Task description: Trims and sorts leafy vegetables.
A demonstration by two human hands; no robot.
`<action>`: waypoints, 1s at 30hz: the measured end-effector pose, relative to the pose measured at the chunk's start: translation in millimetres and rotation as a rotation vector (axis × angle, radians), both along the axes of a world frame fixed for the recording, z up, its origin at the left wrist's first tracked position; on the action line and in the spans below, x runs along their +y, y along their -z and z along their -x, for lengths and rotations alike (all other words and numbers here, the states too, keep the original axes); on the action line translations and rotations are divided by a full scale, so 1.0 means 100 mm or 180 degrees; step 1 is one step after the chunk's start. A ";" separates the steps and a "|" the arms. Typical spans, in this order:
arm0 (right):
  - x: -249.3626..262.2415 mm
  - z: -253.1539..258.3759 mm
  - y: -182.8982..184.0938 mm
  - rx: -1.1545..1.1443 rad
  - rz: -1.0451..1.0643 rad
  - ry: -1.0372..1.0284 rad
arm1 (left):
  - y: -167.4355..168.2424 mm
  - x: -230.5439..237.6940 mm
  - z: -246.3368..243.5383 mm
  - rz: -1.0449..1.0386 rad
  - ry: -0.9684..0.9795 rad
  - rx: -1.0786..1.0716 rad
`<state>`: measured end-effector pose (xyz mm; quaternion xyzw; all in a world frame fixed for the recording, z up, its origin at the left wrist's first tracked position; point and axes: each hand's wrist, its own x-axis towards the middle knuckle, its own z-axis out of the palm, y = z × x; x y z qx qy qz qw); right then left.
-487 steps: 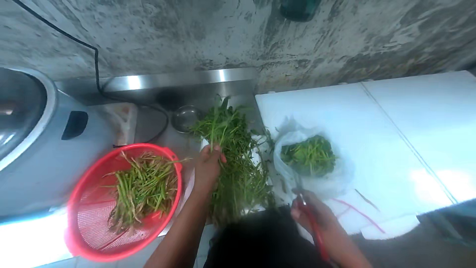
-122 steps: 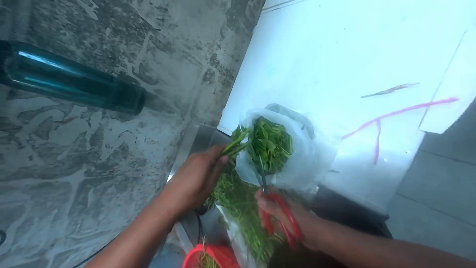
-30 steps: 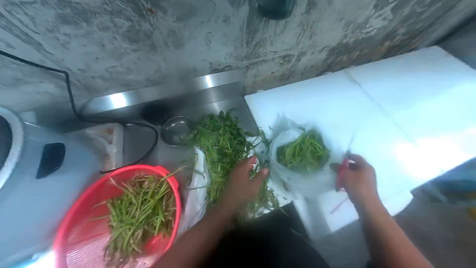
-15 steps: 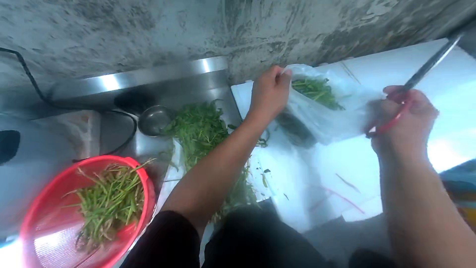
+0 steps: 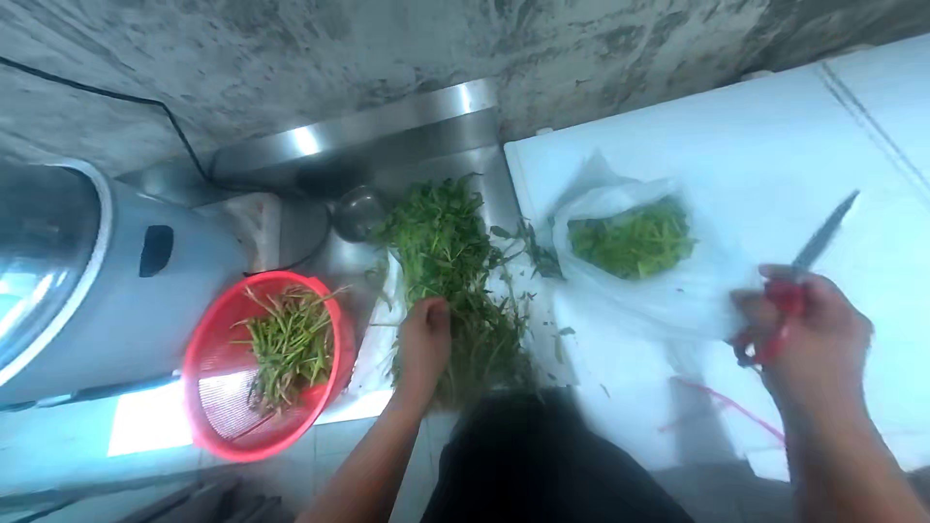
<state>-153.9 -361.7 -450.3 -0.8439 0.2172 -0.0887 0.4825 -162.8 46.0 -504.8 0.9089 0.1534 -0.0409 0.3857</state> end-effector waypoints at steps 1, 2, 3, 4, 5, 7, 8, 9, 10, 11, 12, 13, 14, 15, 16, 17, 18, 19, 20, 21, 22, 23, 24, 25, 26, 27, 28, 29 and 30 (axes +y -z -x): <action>0.04 0.09 0.02 -0.0095 -0.0170 0.0046 | 0.10 0.14 0.16 -0.0258 -0.0080 0.0059; 0.09 0.19 0.06 -0.0218 -0.0361 0.0112 | 0.18 0.25 0.29 -0.0459 -0.0094 0.0004; 0.15 0.28 0.12 -0.0345 -0.0558 0.0240 | 0.24 0.32 0.39 -0.0619 -0.0087 -0.0096; 0.19 0.37 0.21 -0.0397 -0.0702 0.0377 | 0.28 0.36 0.45 -0.0742 -0.0073 -0.0184; 0.23 0.48 0.31 -0.0336 -0.0830 0.0483 | 0.30 0.39 0.47 -0.0858 -0.0043 -0.0223; 0.35 0.71 0.51 0.0109 -0.1067 0.0590 | 0.35 0.43 0.42 -0.1132 0.0063 -0.0225; 0.42 0.84 0.61 0.0365 -0.1179 0.0589 | 0.37 0.44 0.37 -0.1206 0.0126 -0.0136; 0.51 0.96 0.67 0.0630 -0.1258 0.0513 | 0.38 0.45 0.31 -0.1233 0.0190 -0.0019; 0.61 1.07 0.70 0.0871 -0.1264 0.0394 | 0.37 0.47 0.25 -0.1218 0.0251 0.0104; 0.72 1.18 0.71 0.1073 -0.1279 0.0238 | 0.36 0.50 0.20 -0.1183 0.0310 0.0212; 0.82 1.28 0.69 0.1219 -0.1329 0.0027 | 0.35 0.53 0.17 -0.1107 0.0366 0.0266; 0.91 1.37 0.66 0.1319 -0.1337 -0.0256 | 0.34 0.57 0.15 -0.0993 0.0416 0.0252; 0.98 1.42 0.64 0.1366 -0.1314 -0.0592 | 0.35 0.61 0.16 -0.0858 0.0463 0.0224; 1.06 1.43 0.62 0.1362 -0.1249 -0.0952 | 0.37 0.64 0.20 -0.0729 0.0512 0.0116; 1.15 1.40 0.60 0.1365 -0.1176 -0.1327 | 0.41 0.68 0.25 -0.0636 0.0577 -0.0075; 1.25 1.32 0.56 0.1397 -0.1109 -0.1686 | 0.46 0.71 0.31 -0.0571 0.0646 -0.0259; 1.37 1.21 0.52 0.1476 -0.1072 -0.2013 | 0.50 0.75 0.36 -0.0534 0.0715 -0.0458; 1.52 1.09 0.48 0.1589 -0.1065 -0.2253 | 0.54 0.77 0.40 -0.0509 0.0776 -0.0611; 1.69 0.95 0.45 0.1720 -0.1121 -0.2467 | 0.58 0.80 0.44 -0.0502 0.0832 -0.0726; 1.87 0.82 0.43 0.1857 -0.1230 -0.2647 | 0.60 0.82 0.46 -0.0523 0.0887 -0.0786; 2.06 0.71 0.43 0.2004 -0.1370 -0.2768 | 0.61 0.84 0.47 -0.0542 0.0941 -0.0786; 2.25 0.61 0.44 0.2135 -0.1510 -0.2834 | 0.60 0.86 0.47 -0.0544 0.0990 -0.0722; 2.43 0.55 0.45 0.2247 -0.1635 -0.2824 | 0.59 0.88 0.47 -0.0527 0.1038 -0.0635; 2.59 0.50 0.47 0.2348 -0.1748 -0.2743 | 0.57 0.89 0.48 -0.0517 0.1082 -0.0579; 2.73 0.47 0.50 0.2453 -0.1833 -0.2633 | 0.58 0.90 0.49 -0.0536 0.1105 -0.0624; 2.84 0.45 0.54 0.2513 -0.1914 -0.2533 | 0.62 0.91 0.51 -0.0566 0.1111 -0.0743; 2.93 0.44 0.59 0.2536 -0.1962 -0.2431 | 0.65 0.92 0.53 -0.0571 0.1113 -0.0822; 3.00 0.42 0.65 0.2560 -0.1982 -0.2343 | 0.67 0.93 0.54 -0.0549 0.1111 -0.0847; 3.06 0.41 0.70 0.2581 -0.1979 -0.2274 | 0.67 0.93 0.55 -0.0523 0.1125 -0.0851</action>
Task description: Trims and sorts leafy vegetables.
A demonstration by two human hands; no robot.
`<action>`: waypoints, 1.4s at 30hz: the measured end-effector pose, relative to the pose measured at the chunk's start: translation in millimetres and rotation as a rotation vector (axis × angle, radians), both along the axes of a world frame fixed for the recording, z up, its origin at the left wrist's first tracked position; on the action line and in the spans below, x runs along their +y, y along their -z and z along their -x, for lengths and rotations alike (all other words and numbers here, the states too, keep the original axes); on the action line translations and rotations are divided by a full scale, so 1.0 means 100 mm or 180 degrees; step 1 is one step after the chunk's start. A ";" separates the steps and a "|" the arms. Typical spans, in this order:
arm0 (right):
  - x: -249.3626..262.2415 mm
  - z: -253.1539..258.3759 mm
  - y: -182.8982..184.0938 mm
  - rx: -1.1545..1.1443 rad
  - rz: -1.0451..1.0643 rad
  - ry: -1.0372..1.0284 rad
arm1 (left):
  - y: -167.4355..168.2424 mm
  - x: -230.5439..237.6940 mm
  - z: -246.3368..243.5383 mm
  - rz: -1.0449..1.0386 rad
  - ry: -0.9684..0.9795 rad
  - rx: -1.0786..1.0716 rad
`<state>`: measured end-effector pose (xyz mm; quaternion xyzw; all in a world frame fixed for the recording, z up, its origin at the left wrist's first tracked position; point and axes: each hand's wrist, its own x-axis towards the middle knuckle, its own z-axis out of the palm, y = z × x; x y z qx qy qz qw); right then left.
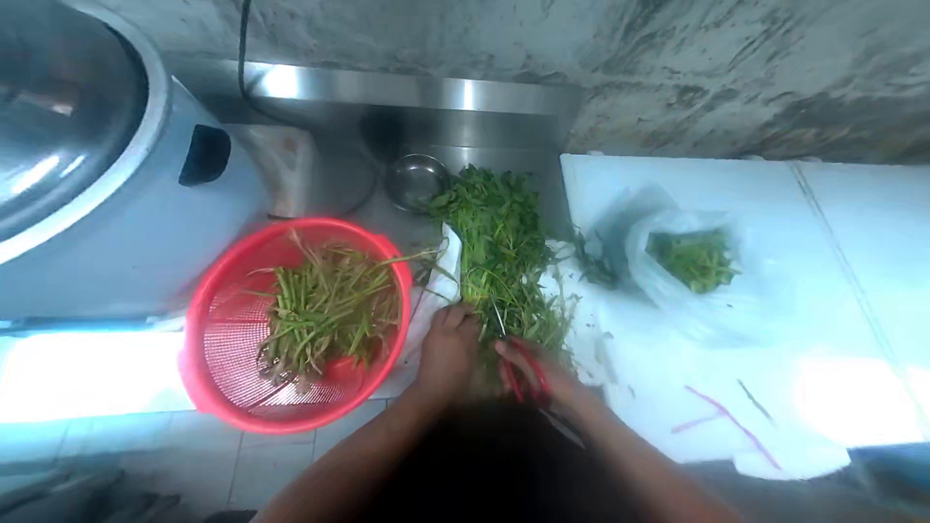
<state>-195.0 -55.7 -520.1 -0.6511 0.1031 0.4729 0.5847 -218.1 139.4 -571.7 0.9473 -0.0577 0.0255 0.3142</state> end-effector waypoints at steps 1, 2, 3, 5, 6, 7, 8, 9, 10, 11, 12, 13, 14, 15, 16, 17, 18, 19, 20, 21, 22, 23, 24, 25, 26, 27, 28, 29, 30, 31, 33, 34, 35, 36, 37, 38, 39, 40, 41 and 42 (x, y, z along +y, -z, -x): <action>0.04 0.00 0.02 0.0027 0.0033 0.0049 | 0.00 0.01 0.01 0.0010 0.0021 0.0036; 0.07 -0.01 0.02 0.0038 0.0048 0.0092 | 0.00 0.01 0.01 -0.0010 0.0023 0.0087; 0.09 -0.01 0.00 0.0038 0.0065 0.0117 | 0.03 0.01 0.01 -0.0058 0.0016 0.0115; 0.12 -0.02 -0.04 -0.0108 0.0195 0.0053 | 0.06 0.02 -0.01 -0.0112 0.0018 0.0081; 0.14 -0.01 -0.05 -0.0258 0.0336 -0.0053 | 0.06 0.02 0.00 -0.0121 0.0051 0.0086; 0.15 0.01 -0.05 -0.0387 0.0488 -0.0158 | 0.06 0.02 0.00 -0.0135 0.0095 0.0126; 0.16 0.02 -0.05 -0.0455 0.0590 -0.0215 | 0.05 0.02 -0.01 -0.0158 0.0122 0.0167; 0.16 0.03 -0.05 -0.0456 0.0599 -0.0178 | 0.04 0.02 -0.01 -0.0145 0.0124 0.0196; 0.17 0.04 -0.08 -0.0396 0.0567 -0.0105 | 0.04 0.02 -0.02 -0.0126 0.0116 0.0183; 0.17 0.05 -0.11 -0.0340 0.0512 -0.0027 | 0.04 0.03 -0.01 -0.0101 0.0113 0.0145; 0.18 0.06 -0.14 -0.0302 0.0481 0.0019 | 0.04 0.03 -0.01 -0.0097 0.0105 0.0111; 0.18 0.05 -0.16 -0.0285 0.0466 0.0048 | 0.06 0.03 -0.01 -0.0107 0.0105 0.0071; 0.19 0.05 -0.16 -0.0286 0.0450 0.0080 | 0.08 0.03 -0.01 -0.0120 0.0117 0.0052; 0.22 0.04 -0.15 -0.0307 0.0463 0.0107 | 0.10 0.03 0.00 -0.0142 0.0125 0.0048; 0.24 0.03 -0.13 -0.0348 0.0507 0.0101 | 0.12 0.03 0.00 -0.0156 0.0128 0.0042; 0.26 0.02 -0.10 -0.0426 0.0538 0.0086 | 0.12 0.03 0.00 -0.0150 0.0130 0.0023; 0.28 0.00 -0.06 -0.0523 0.0573 0.0061 | 0.13 0.03 -0.01 -0.0140 0.0128 -0.0014; 0.29 -0.01 -0.02 -0.0614 0.0630 0.0026 | 0.14 0.03 -0.01 -0.0127 0.0127 -0.0075; 0.31 -0.02 0.01 -0.0683 0.0685 -0.0011 | 0.16 0.04 -0.01 -0.0107 0.0135 -0.0118; 0.32 -0.03 0.03 -0.0727 0.0754 -0.0055 | 0.17 0.05 -0.01 -0.0090 0.0157 -0.0121; 0.33 -0.03 0.03 -0.0766 0.0820 -0.0109 | 0.17 0.06 0.00 -0.0090 0.0172 -0.0123; 0.33 -0.04 0.03 -0.0789 0.0869 -0.0164 | 0.18 0.06 0.00 -0.0077 0.0171 -0.0145; 0.33 -0.04 0.03 -0.0807 0.0888 -0.0189 | 0.20 0.05 0.00 -0.0072 0.0150 -0.0209; 0.32 -0.04 0.04 -0.0840 0.0910 -0.0208 | 0.21 0.05 0.00 -0.0071 0.0126 -0.0256; 0.32 -0.05 0.04 -0.0865 0.0936 -0.0232 | 0.22 0.04 0.00 -0.0081 0.0112 -0.0270; 0.33 -0.05 0.05 -0.0876 0.0961 -0.0241 | 0.22 0.04 0.00 -0.0094 0.0106 -0.0255; 0.34 -0.04 0.05 -0.0879 0.0987 -0.0241 | 0.21 0.05 0.00 -0.0086 0.0105 -0.0223; 0.35 -0.04 0.05 -0.0874 0.1009 -0.0236 | 0.20 0.05 0.01 -0.0057 0.0116 -0.0174; 0.35 -0.04 0.05 -0.0871 0.1013 -0.0227 | 0.17 0.06 0.01 -0.0030 0.0135 -0.0138; 0.34 -0.03 0.06 -0.0872 0.0984 -0.0213 | 0.17 0.06 0.00 -0.0006 0.0148 -0.0128; 0.30 -0.02 0.10 -0.0893 0.0859 -0.0175 | 0.19 0.06 0.01 0.0026 0.0131 -0.0197; 0.29 -0.01 0.12 -0.0894 0.0785 -0.0152 | 0.21 0.06 0.01 0.0036 0.0113 -0.0227; 0.27 0.00 0.13 -0.0899 0.0718 -0.0119 | 0.22 0.06 0.01 0.0044 0.0098 -0.0255; 0.26 0.01 0.14 -0.0907 0.0687 -0.0109 | 0.22 0.06 0.01 0.0038 0.0088 -0.0275; 0.26 0.02 0.15 -0.0922 0.0701 -0.0123 | 0.21 0.06 0.02 0.0029 0.0092 -0.0268; 0.26 0.03 0.14 -0.0931 0.0742 -0.0145 | 0.21 0.06 0.02 0.0014 0.0102 -0.0253; 0.26 0.03 0.13 -0.0934 0.0792 -0.0167 | 0.20 0.06 0.02 -0.0006 0.0108 -0.0249; 0.26 0.03 0.12 -0.0958 0.0837 -0.0171 | 0.20 0.06 0.02 -0.0013 0.0112 -0.0252; 0.26 0.03 0.11 -0.0981 0.0866 -0.0166 | 0.21 0.07 0.02 -0.0012 0.0114 -0.0259; 0.26 0.03 0.11 -0.0992 0.0873 -0.0160 | 0.23 0.07 0.02 -0.0009 0.0106 -0.0284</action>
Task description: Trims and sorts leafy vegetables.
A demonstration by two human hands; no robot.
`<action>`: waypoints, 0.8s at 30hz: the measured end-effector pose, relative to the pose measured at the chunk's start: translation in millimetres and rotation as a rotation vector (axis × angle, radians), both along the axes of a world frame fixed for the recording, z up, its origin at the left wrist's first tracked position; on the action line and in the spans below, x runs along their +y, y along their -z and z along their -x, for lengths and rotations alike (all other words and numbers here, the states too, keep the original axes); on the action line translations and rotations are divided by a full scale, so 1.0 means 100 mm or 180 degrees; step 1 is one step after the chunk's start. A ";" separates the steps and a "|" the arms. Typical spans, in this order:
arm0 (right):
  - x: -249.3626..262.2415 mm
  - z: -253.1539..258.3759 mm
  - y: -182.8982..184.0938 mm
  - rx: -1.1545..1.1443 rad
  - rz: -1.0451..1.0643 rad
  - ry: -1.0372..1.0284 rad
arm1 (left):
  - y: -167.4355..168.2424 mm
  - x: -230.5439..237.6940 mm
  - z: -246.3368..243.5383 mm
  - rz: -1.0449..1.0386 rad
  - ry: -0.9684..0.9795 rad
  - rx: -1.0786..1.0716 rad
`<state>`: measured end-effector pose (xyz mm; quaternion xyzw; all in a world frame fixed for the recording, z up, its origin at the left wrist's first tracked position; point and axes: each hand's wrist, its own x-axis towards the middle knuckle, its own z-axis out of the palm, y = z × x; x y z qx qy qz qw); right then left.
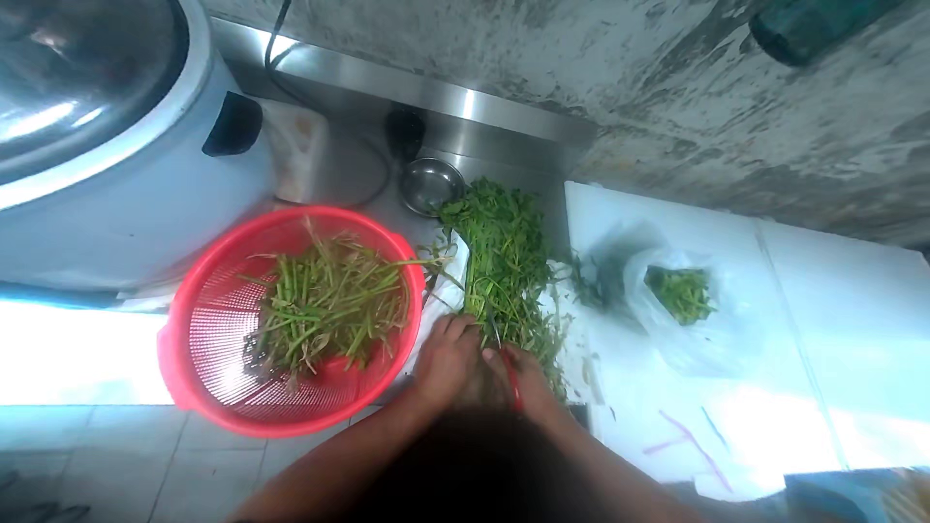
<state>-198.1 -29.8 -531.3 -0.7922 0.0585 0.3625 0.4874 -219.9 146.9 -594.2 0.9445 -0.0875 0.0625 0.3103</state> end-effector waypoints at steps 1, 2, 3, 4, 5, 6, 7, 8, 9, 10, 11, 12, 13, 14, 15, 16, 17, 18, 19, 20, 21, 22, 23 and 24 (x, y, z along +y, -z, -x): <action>-0.01 0.00 0.01 -0.0017 -0.0036 0.0007 | 0.01 0.00 0.00 0.0002 -0.0008 -0.0010; -0.04 0.01 0.03 -0.0035 -0.0126 0.0024 | 0.03 0.01 0.00 0.0010 -0.0018 -0.0028; -0.07 0.03 0.05 -0.0035 -0.0264 0.0075 | 0.04 0.01 0.00 0.0025 -0.0025 -0.0039; -0.11 0.05 0.07 -0.0055 -0.0426 0.0156 | 0.03 0.01 0.00 0.0046 -0.0027 -0.0023; -0.13 0.07 0.08 -0.0108 -0.0529 0.0259 | 0.02 0.01 0.00 0.0069 -0.0031 0.0030; -0.16 0.08 0.07 -0.0163 -0.0521 0.0362 | 0.00 0.02 0.00 0.0105 -0.0041 0.0101; -0.18 0.08 0.03 -0.0222 -0.0442 0.0506 | -0.01 0.02 0.00 0.0150 -0.0063 0.0166; -0.20 0.07 -0.01 -0.0244 -0.0330 0.0669 | -0.02 0.03 0.00 0.0193 -0.0104 0.0214; -0.22 0.05 -0.05 -0.0250 -0.0227 0.0844 | -0.03 0.03 0.00 0.0229 -0.0159 0.0264; -0.23 0.04 -0.07 -0.0272 -0.0160 0.0979 | -0.05 0.04 0.01 0.0278 -0.0202 0.0371; -0.25 0.04 -0.09 -0.0277 -0.0119 0.0987 | -0.09 0.05 0.01 0.0333 -0.0249 0.0510; -0.28 0.04 -0.11 -0.0285 -0.0097 0.0848 | -0.12 0.05 0.01 0.0389 -0.0304 0.0612; -0.30 0.05 -0.11 -0.0274 -0.0054 0.0602 | -0.14 0.06 0.02 0.0439 -0.0351 0.0701; -0.32 0.06 -0.11 -0.0209 -0.0002 0.0330 | -0.16 0.05 0.03 0.0464 -0.0377 0.0817; -0.33 0.05 -0.10 -0.0088 0.0037 0.0100 | -0.19 0.04 0.04 0.0441 -0.0377 0.0957; -0.33 0.04 -0.08 0.0041 0.0089 -0.0031 | -0.21 0.01 0.04 0.0385 -0.0357 0.1072; -0.34 0.02 -0.05 0.0183 0.0107 -0.0042 | -0.23 -0.01 0.02 0.0329 -0.0302 0.1212; -0.37 0.01 -0.01 0.0297 0.0092 0.0068 | -0.26 -0.02 -0.02 0.0299 -0.0242 0.1368; -0.42 -0.01 0.03 0.0373 0.0078 0.0215 | -0.29 -0.03 -0.07 0.0295 -0.0205 0.1495; -0.47 -0.03 0.05 0.0420 0.0062 0.0323 | -0.32 -0.03 -0.11 0.0311 -0.0189 0.1555; -0.52 -0.04 0.04 0.0430 0.0062 0.0407 | -0.35 -0.03 -0.15 0.0334 -0.0175 0.1577; -0.56 -0.05 0.02 0.0395 0.0080 0.0482 | -0.39 -0.03 -0.18 0.0375 -0.0168 0.1591; -0.60 -0.06 0.00 0.0330 0.0118 0.0593 | -0.44 -0.02 -0.21 0.0399 -0.0175 0.1574; -0.65 -0.07 -0.01 0.0245 0.0175 0.0762 | -0.50 -0.02 -0.23 0.0369 -0.0183 0.1518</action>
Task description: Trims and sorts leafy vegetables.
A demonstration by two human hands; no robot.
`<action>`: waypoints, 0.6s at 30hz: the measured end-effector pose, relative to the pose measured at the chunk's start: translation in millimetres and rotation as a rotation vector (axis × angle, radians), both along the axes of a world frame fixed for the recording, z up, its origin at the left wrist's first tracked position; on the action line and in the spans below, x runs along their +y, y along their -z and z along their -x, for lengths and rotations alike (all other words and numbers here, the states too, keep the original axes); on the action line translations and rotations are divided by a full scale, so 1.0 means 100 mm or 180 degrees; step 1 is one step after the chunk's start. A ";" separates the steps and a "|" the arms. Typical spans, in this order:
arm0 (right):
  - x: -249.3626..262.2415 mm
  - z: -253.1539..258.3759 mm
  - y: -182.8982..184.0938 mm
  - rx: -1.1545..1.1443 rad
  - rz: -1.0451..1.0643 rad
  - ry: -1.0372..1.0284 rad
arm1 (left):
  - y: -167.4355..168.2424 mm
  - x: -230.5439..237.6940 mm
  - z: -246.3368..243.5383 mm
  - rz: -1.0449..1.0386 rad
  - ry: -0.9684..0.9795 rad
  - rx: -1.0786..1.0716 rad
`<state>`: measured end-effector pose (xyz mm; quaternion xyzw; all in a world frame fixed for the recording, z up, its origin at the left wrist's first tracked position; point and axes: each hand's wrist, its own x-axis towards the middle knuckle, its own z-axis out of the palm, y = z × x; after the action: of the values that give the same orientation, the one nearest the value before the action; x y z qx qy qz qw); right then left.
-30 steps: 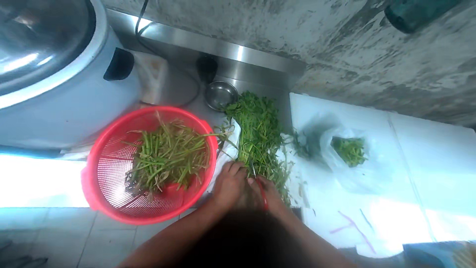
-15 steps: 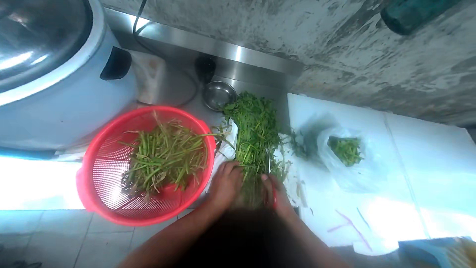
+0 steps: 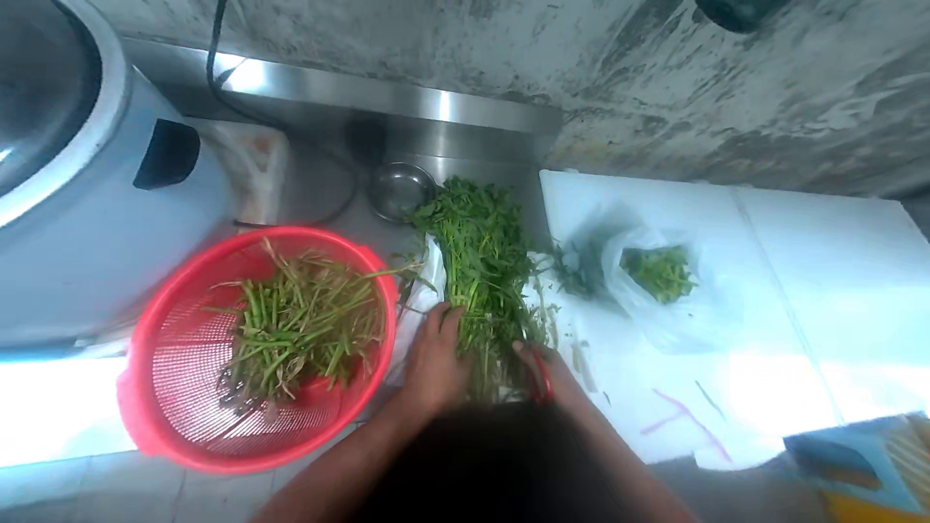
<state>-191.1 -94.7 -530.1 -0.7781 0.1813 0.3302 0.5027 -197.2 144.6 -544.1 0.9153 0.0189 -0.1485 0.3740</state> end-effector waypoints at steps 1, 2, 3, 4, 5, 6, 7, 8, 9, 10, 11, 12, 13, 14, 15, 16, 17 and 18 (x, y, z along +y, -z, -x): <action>-0.07 -0.01 0.01 -0.0071 0.0050 0.0233 | -0.06 0.00 -0.01 -0.0094 0.0023 -0.0087; -0.16 -0.01 0.03 -0.0123 0.0070 0.0474 | -0.11 -0.01 -0.01 -0.0241 0.0095 -0.0199; -0.28 -0.02 0.08 -0.0131 0.0062 0.0608 | -0.14 -0.01 -0.01 -0.0430 0.0197 -0.0354; -0.38 -0.03 0.11 -0.0113 0.0006 0.0736 | -0.14 -0.02 -0.01 -0.0578 0.0300 -0.0540; -0.45 -0.03 0.11 -0.0097 -0.0049 0.0818 | -0.13 -0.02 -0.01 -0.0649 0.0393 -0.0649; -0.50 -0.03 0.08 -0.0093 -0.0102 0.0831 | -0.11 -0.01 -0.01 -0.0631 0.0461 -0.0608; -0.54 -0.01 0.05 -0.0081 -0.0162 0.0791 | -0.09 0.01 0.00 -0.0521 0.0437 -0.0458; -0.57 0.02 0.04 -0.0075 -0.0254 0.0767 | -0.06 0.03 0.03 -0.0324 0.0260 -0.0375; -0.58 0.04 0.01 -0.0082 -0.0348 0.0727 | -0.04 0.05 0.08 -0.0161 -0.0016 -0.0437; -0.57 0.06 -0.02 -0.0068 -0.0419 0.0724 | -0.02 0.07 0.14 -0.0096 -0.0304 -0.0624; -0.56 0.08 -0.05 -0.0046 -0.0473 0.0721 | 0.01 0.07 0.22 -0.0132 -0.0533 -0.0847; -0.56 0.11 -0.06 -0.0031 -0.0513 0.0699 | 0.04 0.08 0.29 -0.0257 -0.0678 -0.0973; -0.58 0.13 -0.05 -0.0028 -0.0547 0.0661 | 0.06 0.07 0.35 -0.0421 -0.0748 -0.0920; -0.60 0.16 -0.04 -0.0018 -0.0572 0.0576 | 0.06 0.06 0.39 -0.0541 -0.0763 -0.0676; -0.65 0.19 -0.02 -0.0015 -0.0568 0.0440 | 0.05 0.04 0.40 -0.0633 -0.0764 -0.0358; -0.71 0.21 0.00 -0.0010 -0.0526 0.0282 | 0.01 0.02 0.37 -0.0645 -0.0763 0.0042; -0.77 0.22 0.01 0.0006 -0.0454 0.0122 | -0.05 -0.01 0.30 -0.0613 -0.0765 0.0418; -0.82 0.23 0.00 0.0029 -0.0394 -0.0002 | -0.12 -0.04 0.22 -0.0540 -0.0780 0.0711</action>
<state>-213.7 -177.1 -529.6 -0.7440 0.1625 0.3445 0.5489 -219.2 140.9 -532.6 0.9122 0.1841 -0.2005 0.3064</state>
